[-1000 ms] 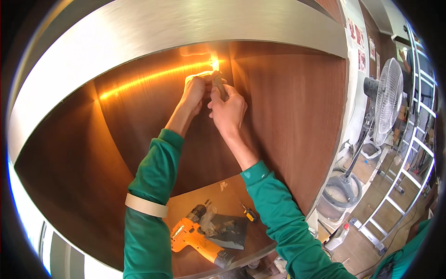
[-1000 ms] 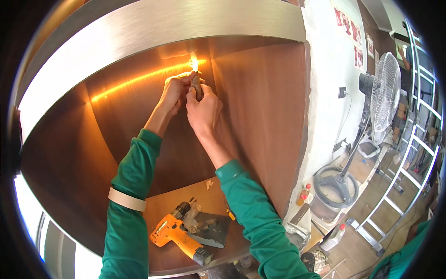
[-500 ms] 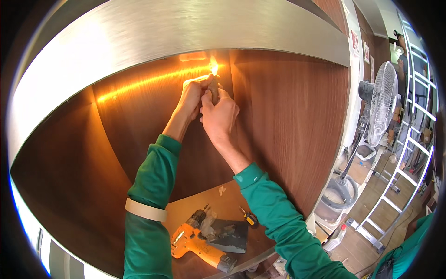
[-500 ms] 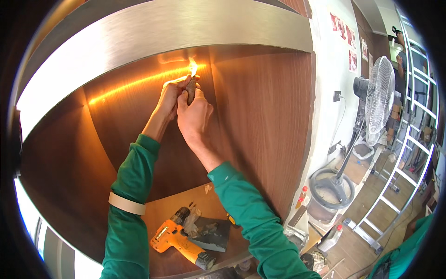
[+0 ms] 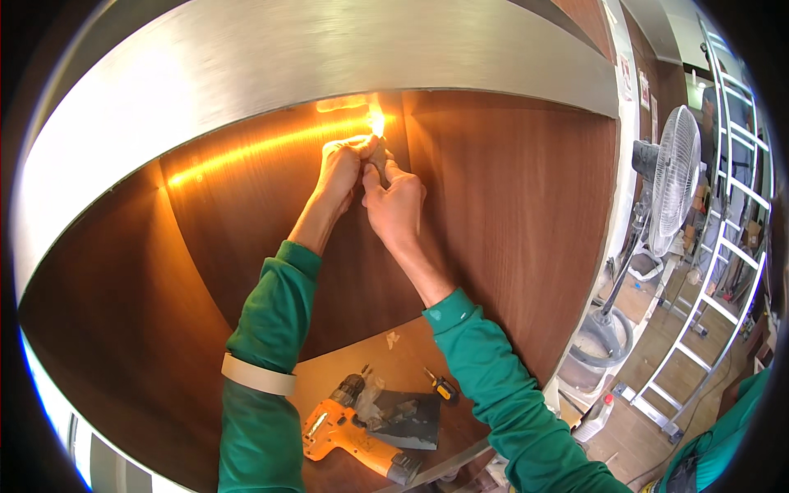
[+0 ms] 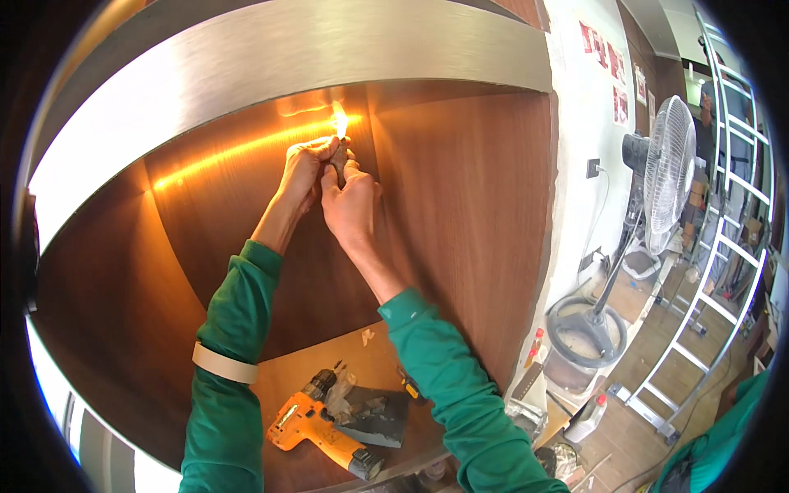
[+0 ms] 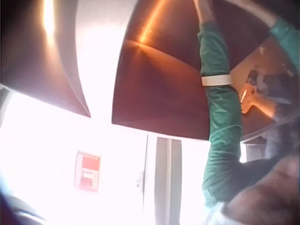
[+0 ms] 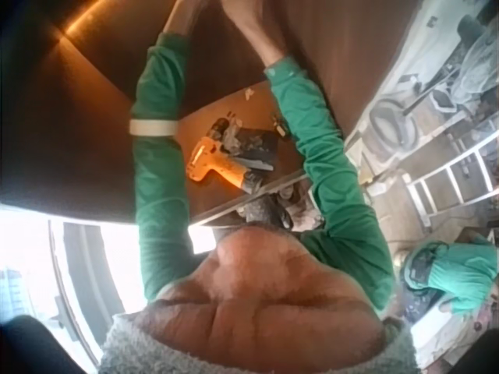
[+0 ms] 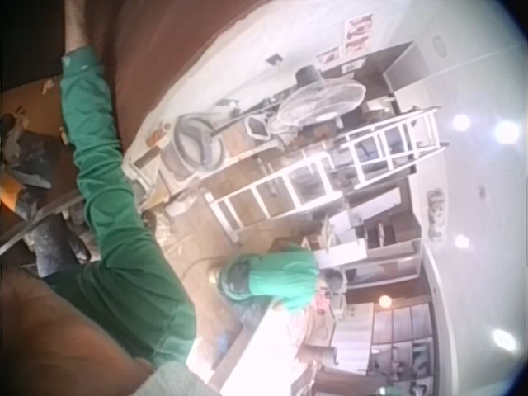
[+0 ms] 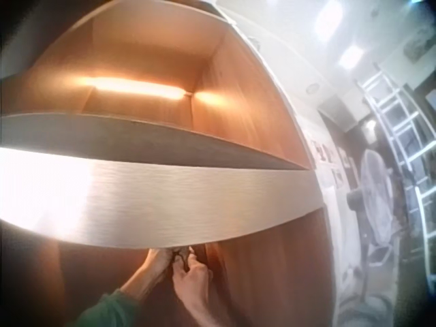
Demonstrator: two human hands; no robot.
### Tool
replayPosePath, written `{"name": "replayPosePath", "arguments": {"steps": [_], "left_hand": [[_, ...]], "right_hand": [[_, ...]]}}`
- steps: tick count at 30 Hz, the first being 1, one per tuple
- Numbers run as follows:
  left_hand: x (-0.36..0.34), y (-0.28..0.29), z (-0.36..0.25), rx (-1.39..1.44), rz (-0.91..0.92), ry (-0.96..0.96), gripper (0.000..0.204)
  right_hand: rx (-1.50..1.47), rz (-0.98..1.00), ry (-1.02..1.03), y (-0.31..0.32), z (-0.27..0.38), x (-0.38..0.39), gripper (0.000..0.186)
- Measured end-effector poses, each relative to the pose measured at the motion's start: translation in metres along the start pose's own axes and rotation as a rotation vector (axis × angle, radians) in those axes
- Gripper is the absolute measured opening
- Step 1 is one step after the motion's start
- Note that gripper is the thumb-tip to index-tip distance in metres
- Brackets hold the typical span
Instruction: The person installs an LED strip along the inner edge of a curved wooden cabinet. They use a small handheld tool to press and adjust the strip into place, working continuously along the curve. A second person is visible in the background using a floor polisher.
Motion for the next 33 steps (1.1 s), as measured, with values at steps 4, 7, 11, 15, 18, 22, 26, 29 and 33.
{"name": "replayPosePath", "arguments": {"steps": [4, 7, 11, 15, 18, 22, 26, 29, 33], "left_hand": [[0.003, -0.007, -0.003, -0.096, -0.015, 0.011, 0.024], [0.005, -0.013, -0.007, -0.096, -0.076, 0.025, 0.023], [0.006, -0.010, -0.005, -0.065, -0.100, 0.028, 0.023], [0.003, -0.011, 0.008, 0.093, -0.093, 0.080, 0.025], [0.008, -0.018, 0.015, 0.265, -0.089, 0.180, 0.027], [0.012, -0.028, 0.013, 0.436, -0.117, 0.246, 0.026], [0.008, -0.027, 0.020, 0.561, -0.125, 0.185, 0.027], [0.001, -0.032, 0.025, 0.590, -0.145, 0.160, 0.027], [0.008, -0.033, 0.025, 0.646, -0.185, 0.166, 0.026]], "right_hand": [[-0.046, 0.018, -0.001, 0.008, -0.010, -0.003, 0.041], [-0.079, 0.038, -0.062, 0.012, -0.014, -0.004, 0.045], [-0.020, 0.065, -0.053, 0.012, -0.013, -0.007, 0.044], [0.075, 0.054, 0.112, 0.018, -0.005, -0.011, 0.039], [0.102, 0.171, -0.034, 0.015, -0.004, -0.013, 0.034], [0.060, 0.150, 0.077, 0.019, 0.003, -0.015, 0.031], [0.039, 0.163, 0.059, 0.014, -0.006, -0.018, 0.035], [0.070, 0.102, 0.090, 0.017, -0.011, -0.018, 0.039], [0.131, 0.166, -0.013, 0.024, -0.006, -0.011, 0.045]]}}
Point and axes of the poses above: each hand's wrist, its own x-axis away from the middle knuckle, its own y-axis out of the back of the hand, z = x × y, the point moved 6 cm from there along -x, towards the middle knuckle, and after that the axes turned 2 degrees about -z, right-handed, at the moved point
